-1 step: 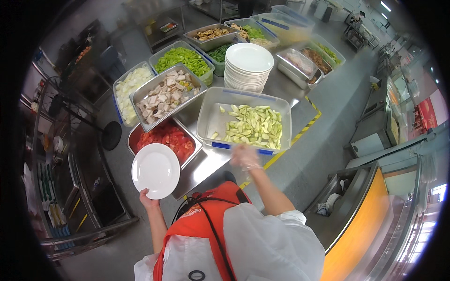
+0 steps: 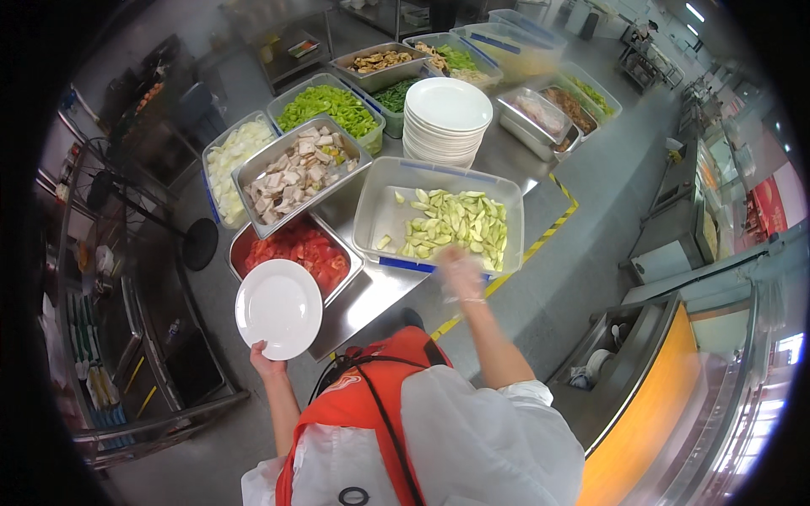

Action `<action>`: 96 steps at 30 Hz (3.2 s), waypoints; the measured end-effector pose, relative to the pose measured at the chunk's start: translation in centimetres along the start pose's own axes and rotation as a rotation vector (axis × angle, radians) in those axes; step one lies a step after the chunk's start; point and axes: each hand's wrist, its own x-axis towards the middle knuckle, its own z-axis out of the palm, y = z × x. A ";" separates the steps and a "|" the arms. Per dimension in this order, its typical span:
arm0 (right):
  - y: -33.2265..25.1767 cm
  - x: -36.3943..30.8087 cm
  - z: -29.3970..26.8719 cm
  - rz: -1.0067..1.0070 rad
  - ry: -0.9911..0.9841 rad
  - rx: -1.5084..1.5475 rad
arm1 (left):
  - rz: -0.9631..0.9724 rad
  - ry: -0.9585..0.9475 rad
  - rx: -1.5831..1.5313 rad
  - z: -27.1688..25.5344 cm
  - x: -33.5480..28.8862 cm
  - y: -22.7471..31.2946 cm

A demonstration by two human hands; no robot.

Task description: The person assembles a plate of food by selecting various pre-cut ingredients from containers on a stainless steel prep table. They place sliced onions, green peppers, sausage, and other items onto a white plate, then set the completed plate on a counter.

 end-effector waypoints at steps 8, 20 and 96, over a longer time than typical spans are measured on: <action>7.4 9.0 -12.7 0.201 0.053 -0.848 | 0.015 0.013 -0.036 0.7 0.0 -0.9; 5.6 -3.2 -3.4 0.620 -0.303 0.486 | 0.068 0.079 -0.038 -0.1 0.0 -1.2; -4.5 4.7 8.7 0.516 -0.648 0.605 | 0.308 0.244 -0.217 -4.1 -7.7 1.2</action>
